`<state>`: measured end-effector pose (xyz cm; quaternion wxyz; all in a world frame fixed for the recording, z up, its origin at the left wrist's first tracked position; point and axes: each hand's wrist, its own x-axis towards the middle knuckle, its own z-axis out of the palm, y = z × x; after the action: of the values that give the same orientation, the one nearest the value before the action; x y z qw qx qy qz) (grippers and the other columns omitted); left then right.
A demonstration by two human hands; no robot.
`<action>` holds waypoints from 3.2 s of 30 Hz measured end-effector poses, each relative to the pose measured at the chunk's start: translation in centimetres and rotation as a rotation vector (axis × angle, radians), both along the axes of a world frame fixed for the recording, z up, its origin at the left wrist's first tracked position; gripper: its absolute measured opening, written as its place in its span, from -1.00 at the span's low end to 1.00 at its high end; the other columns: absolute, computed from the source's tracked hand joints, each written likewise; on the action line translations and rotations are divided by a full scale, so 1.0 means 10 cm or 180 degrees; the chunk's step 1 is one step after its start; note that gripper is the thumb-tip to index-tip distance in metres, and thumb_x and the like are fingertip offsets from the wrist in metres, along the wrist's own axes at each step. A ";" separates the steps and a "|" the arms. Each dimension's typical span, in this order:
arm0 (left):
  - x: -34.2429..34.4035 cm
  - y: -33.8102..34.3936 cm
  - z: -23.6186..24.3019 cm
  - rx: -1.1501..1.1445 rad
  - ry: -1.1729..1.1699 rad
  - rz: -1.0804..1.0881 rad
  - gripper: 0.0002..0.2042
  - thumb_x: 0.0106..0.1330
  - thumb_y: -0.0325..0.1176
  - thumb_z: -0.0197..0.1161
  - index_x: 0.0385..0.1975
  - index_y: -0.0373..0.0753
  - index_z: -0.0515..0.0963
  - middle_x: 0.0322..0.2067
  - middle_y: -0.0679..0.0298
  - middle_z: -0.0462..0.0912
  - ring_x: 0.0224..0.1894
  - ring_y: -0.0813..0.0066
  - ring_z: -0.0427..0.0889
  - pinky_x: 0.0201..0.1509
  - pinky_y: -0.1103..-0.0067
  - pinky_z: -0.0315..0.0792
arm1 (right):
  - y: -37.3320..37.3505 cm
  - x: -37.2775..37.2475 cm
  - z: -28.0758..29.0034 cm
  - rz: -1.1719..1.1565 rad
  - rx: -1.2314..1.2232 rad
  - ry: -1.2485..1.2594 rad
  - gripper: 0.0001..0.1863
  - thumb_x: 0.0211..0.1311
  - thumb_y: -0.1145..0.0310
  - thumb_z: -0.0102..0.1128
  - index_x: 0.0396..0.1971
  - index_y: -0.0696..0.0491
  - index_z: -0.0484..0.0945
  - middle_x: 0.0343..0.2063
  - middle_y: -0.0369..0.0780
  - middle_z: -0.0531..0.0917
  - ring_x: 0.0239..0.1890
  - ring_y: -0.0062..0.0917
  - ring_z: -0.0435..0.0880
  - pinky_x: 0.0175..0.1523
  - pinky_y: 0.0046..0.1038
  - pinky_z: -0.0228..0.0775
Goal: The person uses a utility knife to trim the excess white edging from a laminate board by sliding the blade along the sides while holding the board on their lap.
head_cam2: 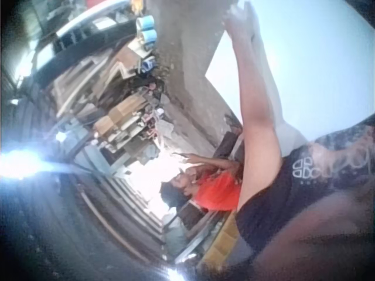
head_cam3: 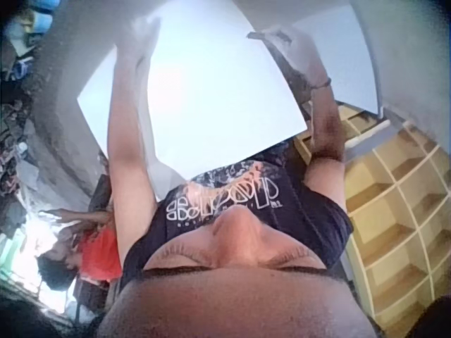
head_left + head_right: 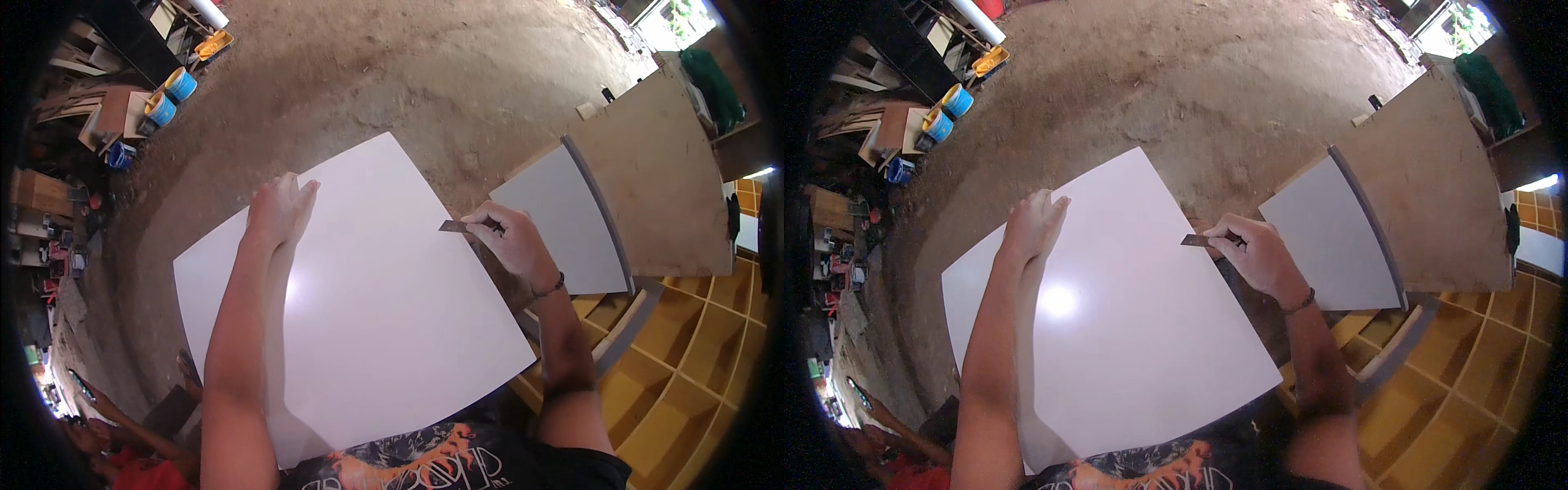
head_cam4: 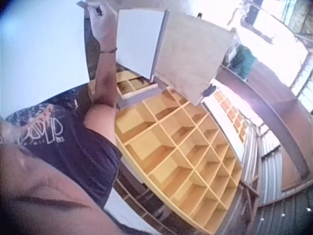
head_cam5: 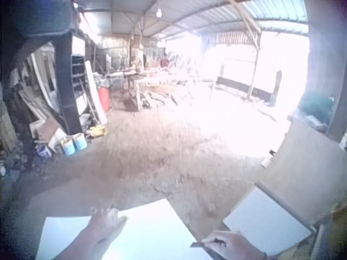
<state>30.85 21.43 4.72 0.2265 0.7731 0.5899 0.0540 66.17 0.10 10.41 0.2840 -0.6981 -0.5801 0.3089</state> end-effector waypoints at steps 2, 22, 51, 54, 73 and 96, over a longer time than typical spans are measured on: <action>-0.01 0.01 0.01 -0.0008 0.0036 -0.0013 -0.44 0.59 0.17 0.25 0.04 -0.34 0.70 0.03 -0.18 0.81 0.16 -0.21 0.76 0.31 0.09 0.57 | 0.01 -0.01 0.03 -0.0108 -0.0084 -0.0008 -0.86 0.46 0.37 0.47 -0.13 0.12 0.77 -0.28 -0.16 0.84 -0.31 -0.38 0.76 -0.14 -0.37 0.56; -0.01 0.00 0.06 -0.0303 0.0111 0.0007 -0.40 0.60 0.23 0.17 0.12 -0.28 0.68 0.12 -0.13 0.78 0.27 -0.14 0.69 0.46 0.05 0.40 | -0.06 -0.05 0.04 -0.0172 0.0169 -0.0001 -0.87 0.47 0.39 0.47 -0.11 0.12 0.77 -0.27 -0.09 0.83 -0.25 -0.23 0.83 -0.09 -0.30 0.62; -0.06 0.01 0.00 0.0100 0.0054 -0.0166 -0.45 0.59 0.17 0.18 0.01 -0.32 0.68 0.06 -0.21 0.78 0.23 -0.22 0.72 0.34 0.05 0.53 | 0.10 -0.23 0.08 -0.0145 -0.0010 -0.0057 -0.87 0.46 0.37 0.45 -0.15 0.11 0.78 -0.30 -0.10 0.81 -0.29 -0.26 0.80 -0.12 -0.32 0.59; 0.02 0.00 0.06 -0.0108 0.0252 -0.0144 -0.45 0.59 0.16 0.19 0.01 -0.33 0.68 0.07 -0.23 0.77 0.23 -0.23 0.72 0.36 0.04 0.52 | 0.03 -0.22 0.07 0.0101 0.0136 0.0083 -0.88 0.47 0.37 0.44 -0.13 0.09 0.79 -0.31 -0.10 0.81 -0.31 -0.26 0.77 -0.12 -0.33 0.59; -0.07 0.02 -0.07 0.0178 0.0017 -0.0224 -0.43 0.61 0.16 0.22 0.08 -0.34 0.67 0.03 -0.22 0.79 0.17 -0.23 0.75 0.30 0.03 0.56 | -0.13 -0.10 -0.12 -0.0546 0.0089 0.0308 -0.84 0.54 0.38 0.41 -0.08 0.15 0.79 -0.28 -0.15 0.85 -0.31 -0.52 0.76 -0.13 -0.43 0.59; -0.09 0.05 -0.08 0.0022 0.0094 -0.0208 -0.39 0.60 0.25 0.16 -0.02 -0.32 0.68 0.00 -0.11 0.80 0.18 -0.14 0.72 0.43 0.02 0.40 | 0.44 -0.47 0.06 0.0416 0.0253 -0.0446 -0.84 0.52 0.33 0.37 -0.11 0.11 0.65 -0.29 -0.01 0.76 -0.16 -0.01 0.76 0.00 -0.06 0.57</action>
<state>29.91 21.94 3.90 0.2167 0.7935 0.5674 0.0373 61.42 4.52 11.03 0.2494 -0.6668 -0.6547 0.2539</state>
